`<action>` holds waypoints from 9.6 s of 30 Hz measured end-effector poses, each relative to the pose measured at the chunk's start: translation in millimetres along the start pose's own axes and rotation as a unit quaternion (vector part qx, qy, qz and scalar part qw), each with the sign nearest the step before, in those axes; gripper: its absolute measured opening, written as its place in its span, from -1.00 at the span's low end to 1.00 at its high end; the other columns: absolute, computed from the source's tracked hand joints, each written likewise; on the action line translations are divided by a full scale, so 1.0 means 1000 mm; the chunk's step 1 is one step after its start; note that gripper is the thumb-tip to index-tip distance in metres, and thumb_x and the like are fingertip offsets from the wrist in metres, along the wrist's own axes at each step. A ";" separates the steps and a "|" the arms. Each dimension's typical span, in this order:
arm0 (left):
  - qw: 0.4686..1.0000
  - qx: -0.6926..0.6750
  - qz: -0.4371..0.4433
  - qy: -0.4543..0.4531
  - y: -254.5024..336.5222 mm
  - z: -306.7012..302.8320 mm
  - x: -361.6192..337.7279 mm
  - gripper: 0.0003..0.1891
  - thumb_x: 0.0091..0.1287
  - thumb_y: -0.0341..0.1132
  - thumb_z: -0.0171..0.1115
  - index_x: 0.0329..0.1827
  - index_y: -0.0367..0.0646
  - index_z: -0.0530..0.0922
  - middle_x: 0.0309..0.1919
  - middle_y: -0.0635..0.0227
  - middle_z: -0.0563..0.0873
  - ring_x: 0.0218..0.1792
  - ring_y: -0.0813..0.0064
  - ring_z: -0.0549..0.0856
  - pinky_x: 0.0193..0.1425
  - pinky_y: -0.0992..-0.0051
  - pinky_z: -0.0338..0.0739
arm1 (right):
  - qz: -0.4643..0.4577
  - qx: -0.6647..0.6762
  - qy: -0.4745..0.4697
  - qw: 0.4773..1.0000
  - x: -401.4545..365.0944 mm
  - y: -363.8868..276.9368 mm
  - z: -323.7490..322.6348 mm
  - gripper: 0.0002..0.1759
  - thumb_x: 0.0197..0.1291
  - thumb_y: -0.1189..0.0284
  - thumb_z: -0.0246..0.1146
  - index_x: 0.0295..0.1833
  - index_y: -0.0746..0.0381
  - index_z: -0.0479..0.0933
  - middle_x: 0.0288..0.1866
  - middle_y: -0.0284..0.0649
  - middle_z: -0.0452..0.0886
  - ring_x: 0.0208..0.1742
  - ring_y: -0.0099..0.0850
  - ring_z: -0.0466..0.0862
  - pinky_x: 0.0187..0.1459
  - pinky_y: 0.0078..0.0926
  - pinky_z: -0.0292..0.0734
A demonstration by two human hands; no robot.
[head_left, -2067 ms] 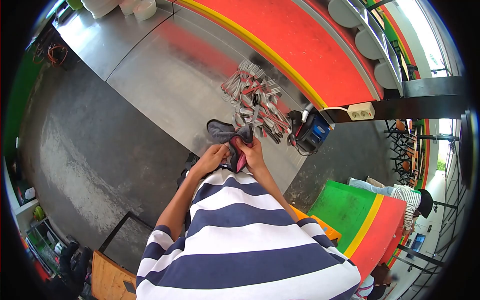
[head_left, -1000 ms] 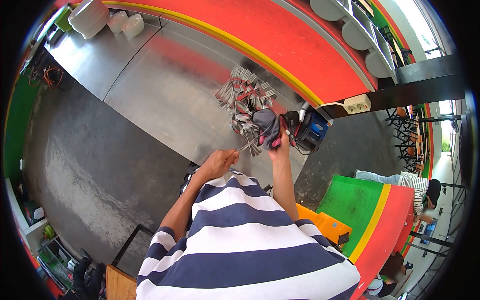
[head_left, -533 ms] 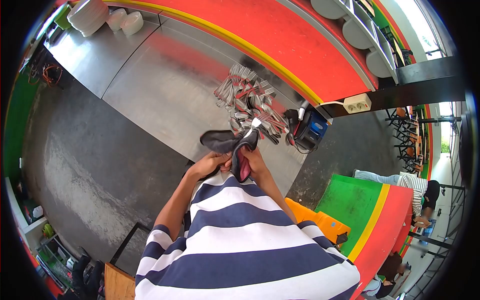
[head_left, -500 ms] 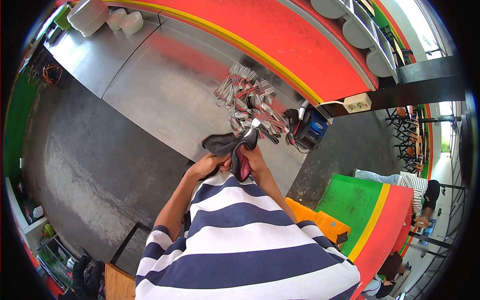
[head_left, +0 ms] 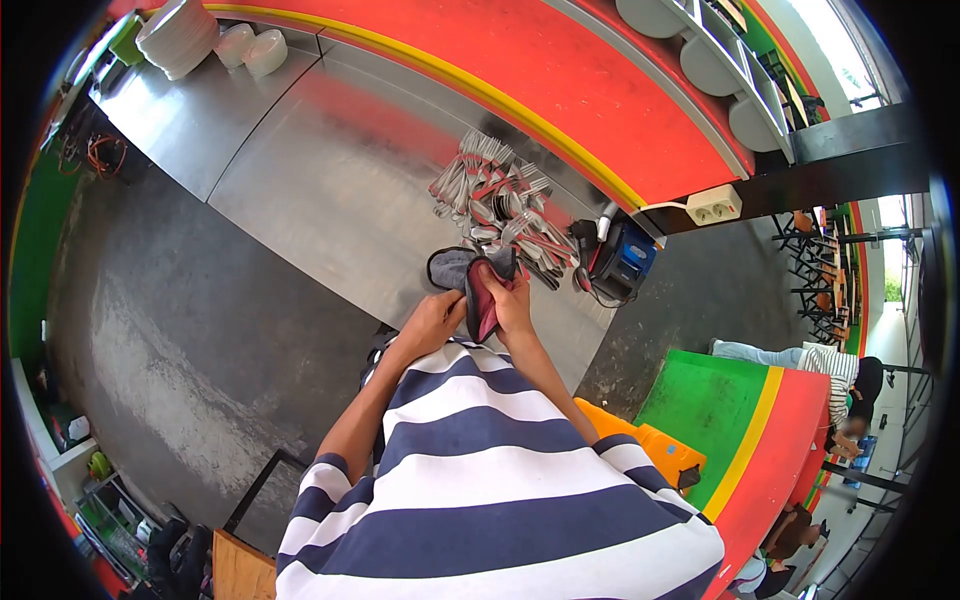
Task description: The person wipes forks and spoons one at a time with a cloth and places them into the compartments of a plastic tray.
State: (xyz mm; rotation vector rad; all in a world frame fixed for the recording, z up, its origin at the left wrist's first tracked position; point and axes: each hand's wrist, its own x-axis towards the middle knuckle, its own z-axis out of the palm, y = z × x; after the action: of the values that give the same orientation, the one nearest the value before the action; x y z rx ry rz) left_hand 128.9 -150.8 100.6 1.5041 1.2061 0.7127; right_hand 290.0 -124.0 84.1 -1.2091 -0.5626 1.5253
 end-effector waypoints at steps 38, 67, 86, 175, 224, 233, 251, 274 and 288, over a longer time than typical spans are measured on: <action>0.979 -0.187 -0.051 -0.058 -0.002 0.003 -0.007 -0.61 0.56 -0.13 -0.03 -0.36 -0.22 0.52 -0.62 0.55 0.38 -0.53 0.68 0.34 -0.45 0.55 0.24 | -0.117 0.010 0.115 0.986 0.040 -0.040 -0.073 -0.62 0.31 0.29 0.32 0.11 0.30 0.54 0.04 -0.32 0.62 0.01 -0.56 0.57 0.08 -0.53 0.45; 0.987 -0.136 -0.023 -0.080 0.061 -0.020 0.052 -0.62 0.58 -0.13 -0.02 -0.28 -0.23 0.57 -0.58 0.56 0.44 -0.50 0.72 0.40 -0.43 0.61 0.33 | -0.121 -0.097 -0.133 0.979 0.024 -0.070 0.001 -0.68 0.34 0.41 0.29 0.11 0.36 0.57 -0.16 -0.30 0.67 -0.14 -0.59 0.65 -0.08 -0.59 0.58; 0.920 0.065 0.386 0.024 0.398 -0.025 0.332 -0.77 0.33 -0.27 0.33 -0.27 -0.32 0.62 -0.47 0.27 0.76 -0.40 0.52 0.75 -0.26 0.43 0.58 | -0.586 -0.293 0.045 0.754 0.135 -0.469 0.010 -0.77 0.32 0.37 0.28 -0.15 0.35 0.64 -0.48 -0.32 0.66 -0.44 -0.62 0.60 -0.40 -0.57 0.49; 0.959 0.227 0.042 0.161 -0.116 -0.061 0.204 -0.64 0.26 -0.13 0.38 -0.05 -0.19 0.53 -0.14 0.15 0.61 -0.19 0.08 0.66 -0.11 0.15 0.54 | -0.098 -0.611 0.181 0.764 -0.010 0.094 0.064 -0.11 -0.22 0.42 0.54 0.34 -0.01 0.37 0.29 -0.07 0.32 0.23 0.02 0.36 0.24 -0.07 0.38; 0.969 -0.203 -0.120 0.077 -0.119 -0.025 0.073 -0.72 0.43 -0.43 0.20 0.12 -0.33 0.41 -0.27 0.28 0.75 -0.26 0.55 0.69 -0.10 0.52 0.55 | 0.148 0.091 -0.006 0.985 -0.005 0.032 -0.052 -0.43 0.22 0.23 0.42 0.26 0.24 0.45 0.05 -0.27 0.65 0.02 -0.44 0.65 0.12 -0.42 0.54; 0.987 -0.084 -0.018 0.134 -0.109 0.078 -0.015 -0.67 0.21 -0.53 0.11 0.06 -0.27 0.54 -0.29 0.20 0.71 -0.27 0.37 0.70 -0.08 0.42 0.56 | 0.010 -0.075 -0.095 0.993 -0.004 0.063 -0.037 -0.40 0.13 0.26 0.49 0.21 0.28 0.47 0.04 -0.23 0.65 0.00 -0.44 0.66 0.10 -0.44 0.55; 0.981 -0.161 -0.103 -0.012 -0.035 0.040 -0.090 -0.84 0.52 -0.32 0.06 -0.20 -0.23 0.41 -0.64 0.52 0.45 -0.60 0.71 0.37 -0.51 0.57 0.24 | -0.100 -0.062 0.030 0.993 0.027 0.057 -0.029 -0.58 0.12 0.53 0.44 0.11 0.30 0.56 0.02 -0.23 0.67 -0.01 -0.47 0.65 0.10 -0.50 0.49; 0.976 -0.153 -0.106 0.116 -0.028 0.043 -0.052 -0.77 0.54 -0.29 0.07 -0.17 -0.28 0.58 -0.62 0.48 0.51 -0.57 0.70 0.44 -0.48 0.57 0.30 | 0.067 -0.064 -0.158 0.983 -0.021 0.026 -0.015 -0.68 0.12 0.34 0.49 -0.07 0.22 0.61 -0.24 -0.37 0.69 -0.24 -0.57 0.65 -0.16 -0.55 0.55; 0.980 -0.141 -0.109 0.093 0.005 0.063 -0.073 -0.71 0.53 -0.22 0.07 -0.18 -0.31 0.59 -0.63 0.49 0.50 -0.56 0.71 0.44 -0.45 0.59 0.33 | 0.051 0.004 -0.018 0.999 -0.006 0.020 -0.021 -0.64 0.07 0.43 0.50 -0.02 0.21 0.59 -0.15 -0.38 0.67 -0.18 -0.57 0.63 -0.08 -0.56 0.51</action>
State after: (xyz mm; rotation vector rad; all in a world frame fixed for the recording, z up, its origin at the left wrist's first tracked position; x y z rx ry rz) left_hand 163.1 -241.2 97.5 1.0720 1.3250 0.8491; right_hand 299.6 -141.0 62.1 -1.2230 -0.5244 1.6364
